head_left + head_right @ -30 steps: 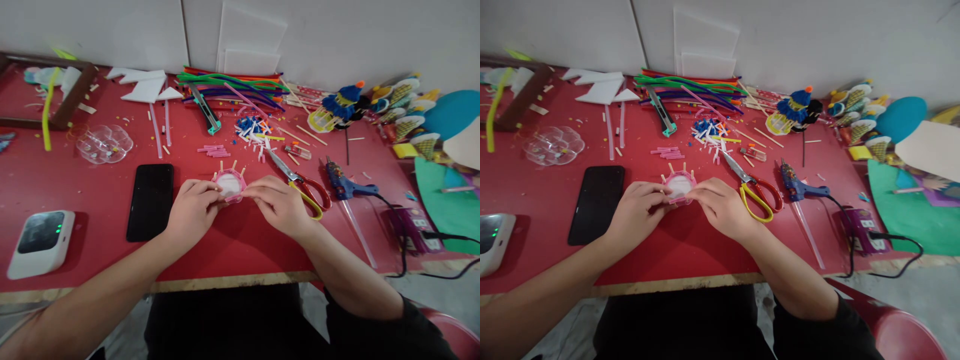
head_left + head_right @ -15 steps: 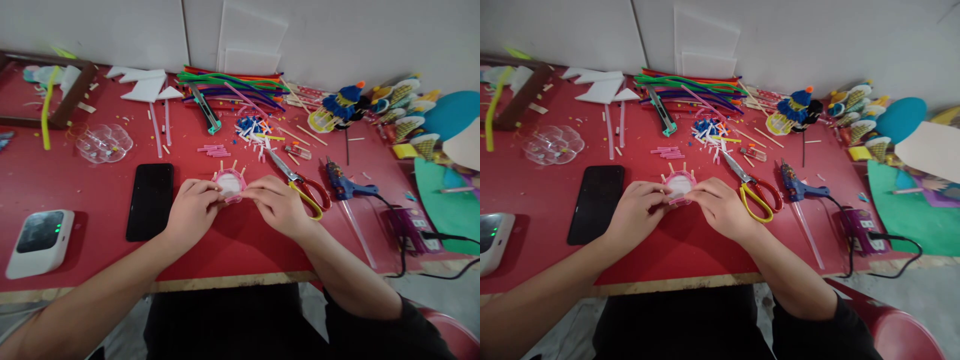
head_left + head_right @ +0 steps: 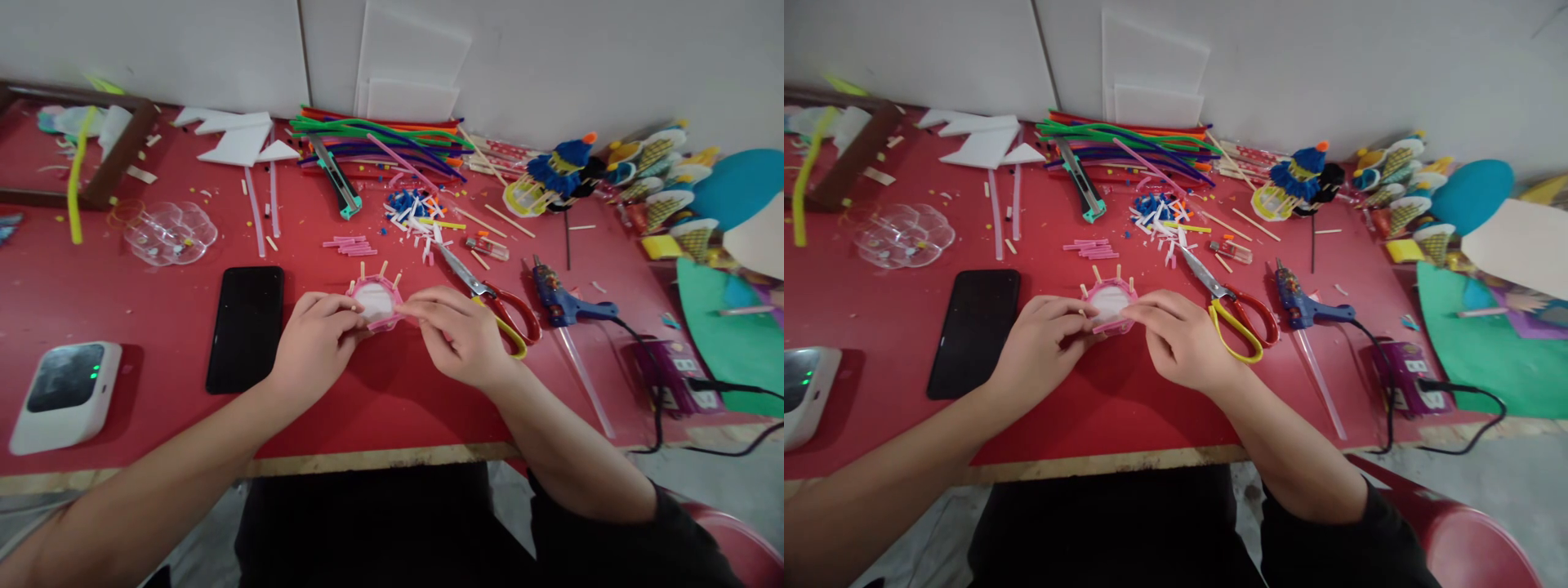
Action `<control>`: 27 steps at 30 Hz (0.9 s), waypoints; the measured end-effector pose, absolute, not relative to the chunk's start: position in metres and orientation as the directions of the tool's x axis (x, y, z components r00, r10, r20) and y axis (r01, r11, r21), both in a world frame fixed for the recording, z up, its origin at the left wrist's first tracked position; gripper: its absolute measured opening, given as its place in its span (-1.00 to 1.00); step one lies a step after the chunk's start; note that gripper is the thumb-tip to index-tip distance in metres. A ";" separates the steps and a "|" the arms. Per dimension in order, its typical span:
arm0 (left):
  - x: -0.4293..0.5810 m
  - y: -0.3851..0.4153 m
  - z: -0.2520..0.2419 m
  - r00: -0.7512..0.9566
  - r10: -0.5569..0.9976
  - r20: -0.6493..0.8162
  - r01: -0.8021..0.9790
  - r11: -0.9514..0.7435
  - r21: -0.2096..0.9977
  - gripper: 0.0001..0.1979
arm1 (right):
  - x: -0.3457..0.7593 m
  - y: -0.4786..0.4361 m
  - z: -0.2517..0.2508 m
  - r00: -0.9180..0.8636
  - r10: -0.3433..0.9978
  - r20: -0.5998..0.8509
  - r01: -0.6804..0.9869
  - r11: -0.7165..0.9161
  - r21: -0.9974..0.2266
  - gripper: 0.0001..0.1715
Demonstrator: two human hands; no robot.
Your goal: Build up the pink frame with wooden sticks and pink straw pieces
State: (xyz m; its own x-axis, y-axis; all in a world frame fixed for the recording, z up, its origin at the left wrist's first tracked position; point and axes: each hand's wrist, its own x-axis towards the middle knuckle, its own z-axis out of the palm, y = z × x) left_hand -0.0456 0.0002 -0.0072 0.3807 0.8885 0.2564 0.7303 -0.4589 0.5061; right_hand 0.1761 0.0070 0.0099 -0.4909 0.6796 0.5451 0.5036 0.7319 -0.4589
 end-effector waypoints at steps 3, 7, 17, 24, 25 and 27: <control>-0.045 0.001 -0.007 0.380 0.887 0.263 0.730 -0.462 0.503 -0.87 | 0.176 0.006 0.011 -0.468 0.687 0.556 0.505 0.724 -0.470 -0.59; -0.045 0.001 -0.008 0.378 0.886 0.268 0.729 -0.463 0.504 -0.87 | 0.175 0.007 0.011 -0.468 0.670 0.577 0.494 0.739 -0.458 -0.61; -0.046 0.001 -0.008 0.380 0.885 0.269 0.728 -0.466 0.503 -0.85 | 0.176 0.007 0.009 -0.491 0.663 0.566 0.499 0.746 -0.441 -0.61; -0.046 0.001 -0.007 0.381 0.887 0.261 0.731 -0.462 0.502 -0.84 | 0.176 0.007 0.007 -0.490 0.665 0.563 0.492 0.745 -0.451 -0.58; -0.046 0.001 -0.006 0.381 0.888 0.257 0.734 -0.459 0.501 -0.84 | 0.176 0.007 0.007 -0.491 0.666 0.561 0.489 0.744 -0.454 -0.58; -0.046 0.000 -0.006 0.381 0.889 0.253 0.735 -0.457 0.500 -0.84 | 0.176 0.007 0.007 -0.493 0.666 0.560 0.485 0.744 -0.460 -0.57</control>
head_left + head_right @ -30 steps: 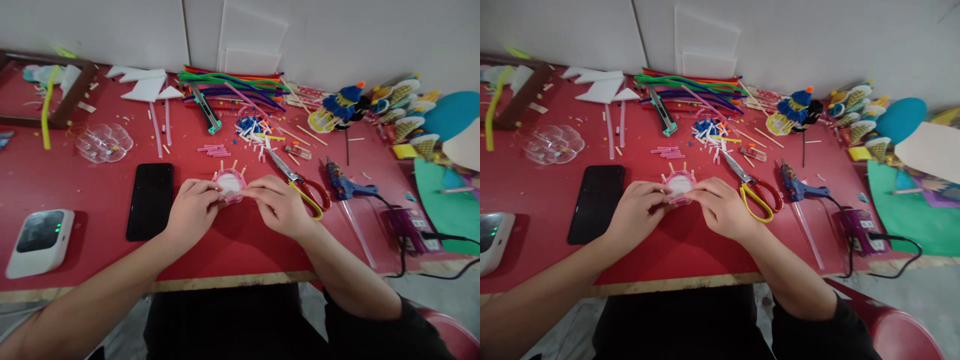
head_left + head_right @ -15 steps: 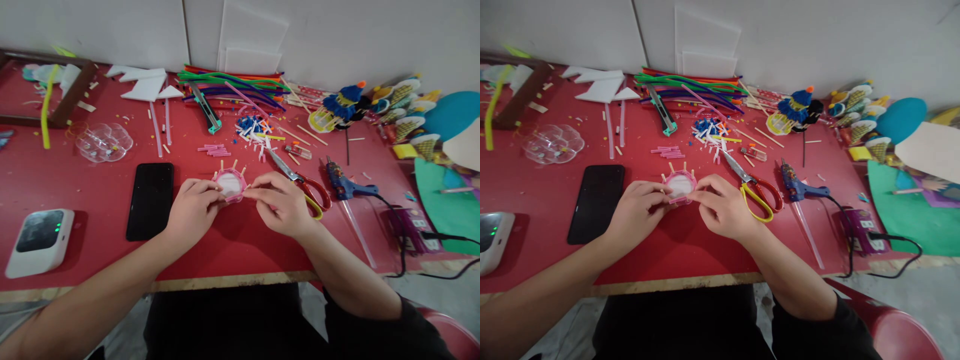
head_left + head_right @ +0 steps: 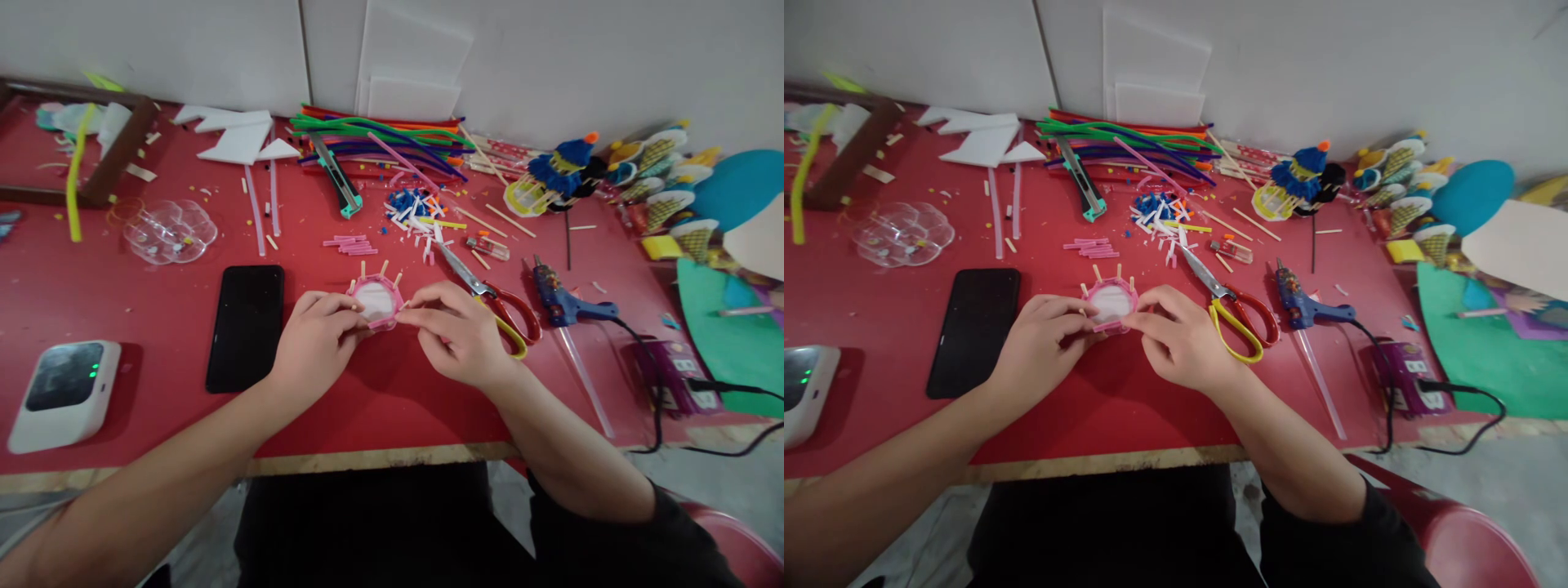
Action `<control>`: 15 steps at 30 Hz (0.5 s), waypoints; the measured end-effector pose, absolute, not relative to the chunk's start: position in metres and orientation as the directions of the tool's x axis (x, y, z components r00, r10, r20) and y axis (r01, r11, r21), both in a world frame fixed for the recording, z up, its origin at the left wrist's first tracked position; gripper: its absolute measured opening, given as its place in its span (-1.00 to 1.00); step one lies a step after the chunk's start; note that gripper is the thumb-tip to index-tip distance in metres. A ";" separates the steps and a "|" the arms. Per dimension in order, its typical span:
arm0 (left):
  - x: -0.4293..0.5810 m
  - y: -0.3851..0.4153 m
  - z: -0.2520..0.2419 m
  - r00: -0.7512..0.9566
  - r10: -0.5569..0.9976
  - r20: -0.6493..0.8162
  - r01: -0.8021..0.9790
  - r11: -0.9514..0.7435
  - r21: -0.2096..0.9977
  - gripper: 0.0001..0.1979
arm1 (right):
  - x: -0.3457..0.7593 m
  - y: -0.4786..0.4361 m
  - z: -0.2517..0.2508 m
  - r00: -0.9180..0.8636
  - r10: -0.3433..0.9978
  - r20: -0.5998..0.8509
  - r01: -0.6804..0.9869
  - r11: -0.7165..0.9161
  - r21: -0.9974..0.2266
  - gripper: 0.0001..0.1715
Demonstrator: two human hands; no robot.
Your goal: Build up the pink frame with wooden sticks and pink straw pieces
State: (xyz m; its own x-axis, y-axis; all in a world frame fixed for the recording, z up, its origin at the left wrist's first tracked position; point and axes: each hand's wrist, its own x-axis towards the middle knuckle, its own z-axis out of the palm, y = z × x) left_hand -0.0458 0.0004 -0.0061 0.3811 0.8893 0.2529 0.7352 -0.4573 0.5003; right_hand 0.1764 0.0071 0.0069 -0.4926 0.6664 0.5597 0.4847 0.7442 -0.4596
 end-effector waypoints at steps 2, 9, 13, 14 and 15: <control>-0.046 0.000 -0.006 0.379 0.888 0.259 0.734 -0.459 0.500 -0.85 | 0.176 0.007 0.007 -0.488 0.667 0.562 0.485 0.743 -0.461 -0.55; -0.044 0.001 -0.008 0.376 0.885 0.276 0.735 -0.466 0.493 -0.90 | 0.167 0.002 0.010 -0.499 0.658 0.564 0.577 0.738 -0.350 -0.48; -0.045 0.001 -0.008 0.383 0.879 0.283 0.724 -0.476 0.499 -0.88 | 0.162 -0.001 0.008 -0.522 0.651 0.550 0.572 0.746 -0.340 -0.48; -0.045 0.001 -0.008 0.383 0.879 0.283 0.724 -0.476 0.500 -0.87 | 0.161 -0.001 0.007 -0.526 0.650 0.548 0.566 0.749 -0.345 -0.48; -0.045 0.001 -0.008 0.382 0.880 0.282 0.724 -0.475 0.500 -0.87 | 0.161 -0.001 0.007 -0.528 0.652 0.545 0.562 0.749 -0.352 -0.48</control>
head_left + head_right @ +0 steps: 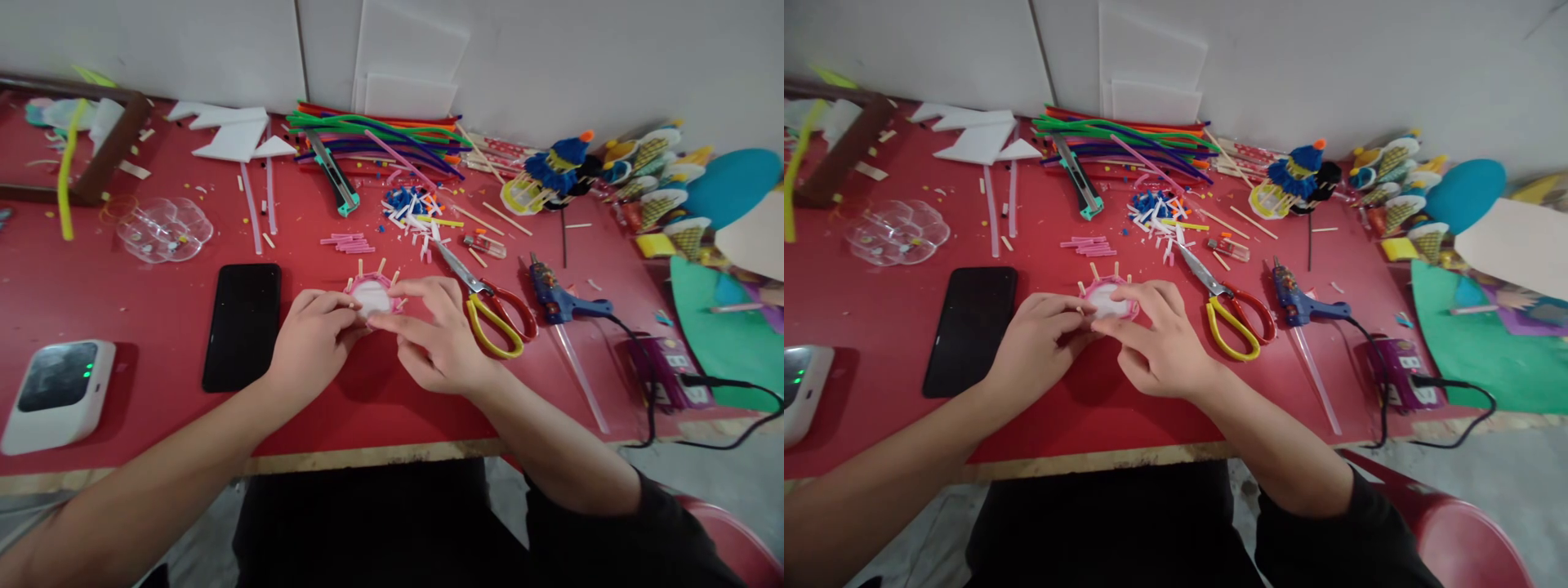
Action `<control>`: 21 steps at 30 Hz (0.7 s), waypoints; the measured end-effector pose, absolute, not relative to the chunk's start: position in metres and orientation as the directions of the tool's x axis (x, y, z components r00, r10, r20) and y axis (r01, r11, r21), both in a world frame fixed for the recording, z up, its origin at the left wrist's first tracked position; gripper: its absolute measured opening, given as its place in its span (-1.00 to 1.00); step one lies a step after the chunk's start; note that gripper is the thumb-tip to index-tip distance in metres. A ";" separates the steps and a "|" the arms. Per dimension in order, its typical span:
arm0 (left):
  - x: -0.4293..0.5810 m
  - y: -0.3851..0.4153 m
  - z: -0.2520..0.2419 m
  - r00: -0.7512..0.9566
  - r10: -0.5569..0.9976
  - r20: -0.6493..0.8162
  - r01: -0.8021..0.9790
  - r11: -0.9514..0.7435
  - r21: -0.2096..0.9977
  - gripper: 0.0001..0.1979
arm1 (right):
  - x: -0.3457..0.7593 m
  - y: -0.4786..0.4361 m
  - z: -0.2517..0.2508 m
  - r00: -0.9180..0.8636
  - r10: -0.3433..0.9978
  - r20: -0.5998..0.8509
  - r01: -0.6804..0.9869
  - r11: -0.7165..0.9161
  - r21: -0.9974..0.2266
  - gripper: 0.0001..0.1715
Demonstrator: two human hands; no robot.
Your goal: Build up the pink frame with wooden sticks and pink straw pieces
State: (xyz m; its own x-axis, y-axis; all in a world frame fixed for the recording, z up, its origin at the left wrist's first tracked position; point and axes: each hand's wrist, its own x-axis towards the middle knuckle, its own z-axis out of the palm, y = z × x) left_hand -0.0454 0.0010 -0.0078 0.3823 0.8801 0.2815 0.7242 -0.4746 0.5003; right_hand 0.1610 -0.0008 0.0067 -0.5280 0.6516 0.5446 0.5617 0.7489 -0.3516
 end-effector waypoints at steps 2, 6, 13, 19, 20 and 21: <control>-0.046 0.001 -0.008 0.381 0.882 0.278 0.727 -0.471 0.500 -0.86 | 0.161 -0.001 0.006 -0.528 0.657 0.538 0.558 0.746 -0.362 -0.48; -0.046 0.002 -0.009 0.382 0.882 0.275 0.729 -0.470 0.498 -0.87 | 0.162 -0.001 0.006 -0.530 0.656 0.538 0.553 0.748 -0.367 -0.48; -0.046 0.002 -0.009 0.387 0.874 0.292 0.723 -0.485 0.492 -0.86 | 0.162 0.000 0.006 -0.531 0.628 0.569 0.538 0.769 -0.347 -0.45; -0.046 0.001 -0.010 0.383 0.872 0.305 0.723 -0.488 0.489 -0.89 | 0.164 0.000 0.004 -0.524 0.640 0.562 0.557 0.757 -0.341 -0.47; -0.046 0.001 -0.010 0.383 0.871 0.309 0.722 -0.490 0.489 -0.89 | 0.164 0.000 0.004 -0.526 0.642 0.557 0.559 0.755 -0.342 -0.48; -0.046 0.001 -0.010 0.383 0.869 0.313 0.721 -0.493 0.487 -0.89 | 0.164 0.000 0.004 -0.529 0.643 0.554 0.559 0.755 -0.343 -0.48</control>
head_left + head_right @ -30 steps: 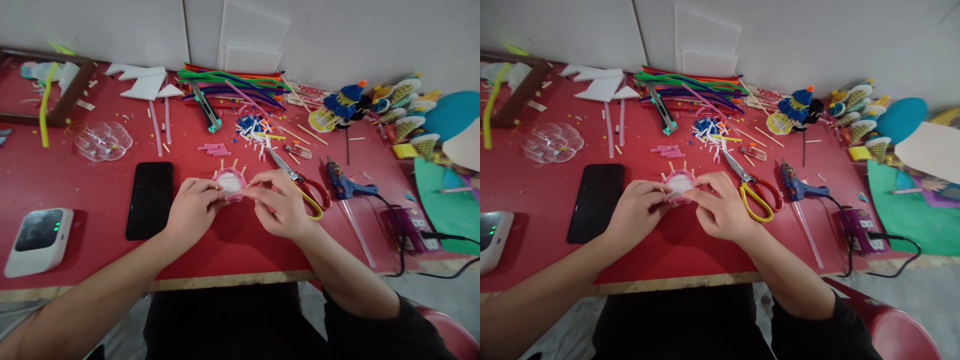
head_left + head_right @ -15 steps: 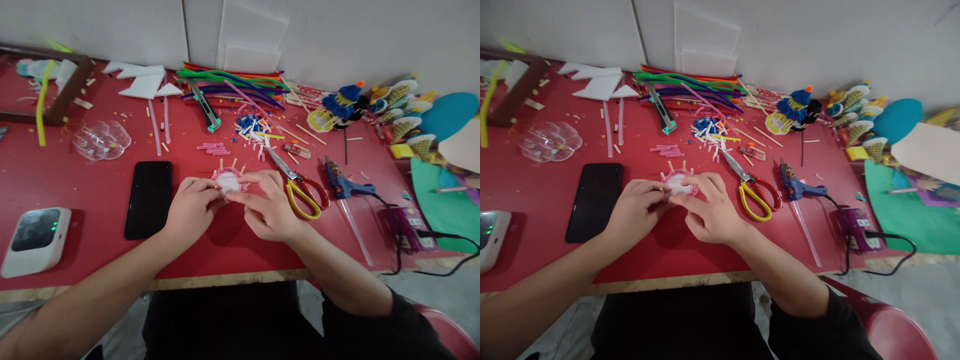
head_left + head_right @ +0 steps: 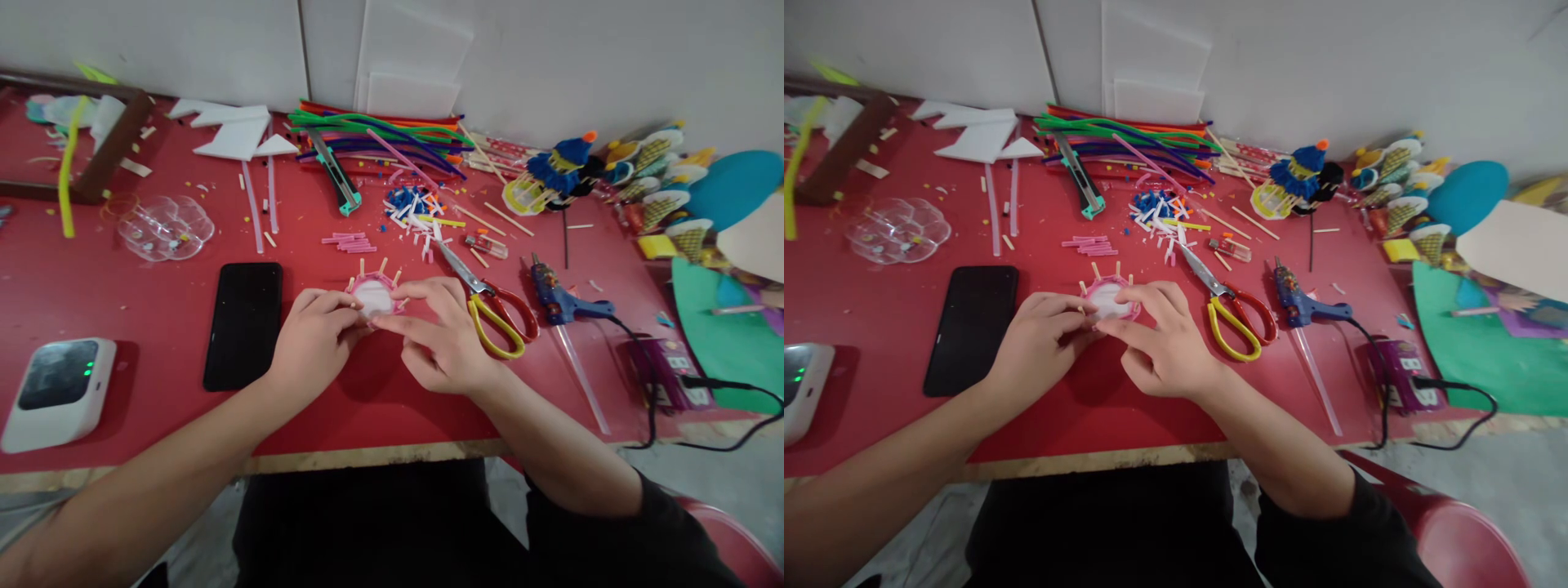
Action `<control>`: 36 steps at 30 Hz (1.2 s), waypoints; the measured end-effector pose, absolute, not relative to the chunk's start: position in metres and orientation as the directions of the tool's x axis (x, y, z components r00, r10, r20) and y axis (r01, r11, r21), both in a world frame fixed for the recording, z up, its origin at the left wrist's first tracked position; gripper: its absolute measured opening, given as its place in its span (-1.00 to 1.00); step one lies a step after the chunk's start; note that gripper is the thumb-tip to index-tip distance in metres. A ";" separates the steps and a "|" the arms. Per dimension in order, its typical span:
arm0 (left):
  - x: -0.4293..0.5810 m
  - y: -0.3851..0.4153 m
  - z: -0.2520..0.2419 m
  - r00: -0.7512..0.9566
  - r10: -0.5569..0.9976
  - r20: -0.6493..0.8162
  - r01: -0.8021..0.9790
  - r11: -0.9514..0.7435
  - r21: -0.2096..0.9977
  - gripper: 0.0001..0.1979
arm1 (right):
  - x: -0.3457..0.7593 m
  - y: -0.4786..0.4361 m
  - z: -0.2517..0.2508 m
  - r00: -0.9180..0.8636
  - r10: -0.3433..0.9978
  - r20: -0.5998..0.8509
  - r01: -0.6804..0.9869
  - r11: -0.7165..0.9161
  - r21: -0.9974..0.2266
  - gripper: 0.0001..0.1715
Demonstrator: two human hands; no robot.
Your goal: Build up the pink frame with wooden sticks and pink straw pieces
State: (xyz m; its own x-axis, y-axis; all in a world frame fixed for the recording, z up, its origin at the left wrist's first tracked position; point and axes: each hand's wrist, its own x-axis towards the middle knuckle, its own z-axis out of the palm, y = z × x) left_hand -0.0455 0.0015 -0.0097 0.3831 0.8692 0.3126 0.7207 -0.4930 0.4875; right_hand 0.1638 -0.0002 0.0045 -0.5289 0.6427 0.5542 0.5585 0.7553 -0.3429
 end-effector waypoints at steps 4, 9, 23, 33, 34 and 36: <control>-0.046 0.002 -0.011 0.380 0.868 0.320 0.724 -0.494 0.481 -0.88 | 0.164 0.000 0.005 -0.540 0.640 0.547 0.558 0.759 -0.336 -0.49; -0.046 0.002 -0.011 0.376 0.871 0.316 0.725 -0.489 0.485 -0.88 | 0.165 0.000 0.005 -0.546 0.643 0.537 0.567 0.755 -0.328 -0.50; -0.045 0.001 -0.007 0.379 0.880 0.285 0.729 -0.474 0.493 -0.91 | 0.179 0.013 0.015 -0.361 0.697 0.620 0.597 0.683 -0.420 -0.75; -0.046 0.001 -0.010 0.388 0.866 0.315 0.723 -0.498 0.479 -0.89 | 0.179 0.011 0.011 -0.537 0.596 0.597 0.571 0.778 -0.264 -0.83; -0.046 0.001 -0.010 0.387 0.865 0.318 0.725 -0.499 0.475 -0.90 | 0.177 0.010 0.011 -0.552 0.584 0.595 0.572 0.785 -0.239 -0.82; -0.046 0.001 -0.010 0.380 0.865 0.329 0.730 -0.498 0.468 -0.93 | 0.171 0.005 0.010 -0.553 0.584 0.594 0.608 0.770 -0.191 -0.79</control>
State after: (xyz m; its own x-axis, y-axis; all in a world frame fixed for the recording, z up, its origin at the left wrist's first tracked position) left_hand -0.0463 0.0012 -0.0103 0.3798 0.8648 0.3285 0.7300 -0.4983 0.4678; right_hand 0.1714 0.0046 0.0105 -0.5535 0.5840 0.5938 0.6084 0.7704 -0.1906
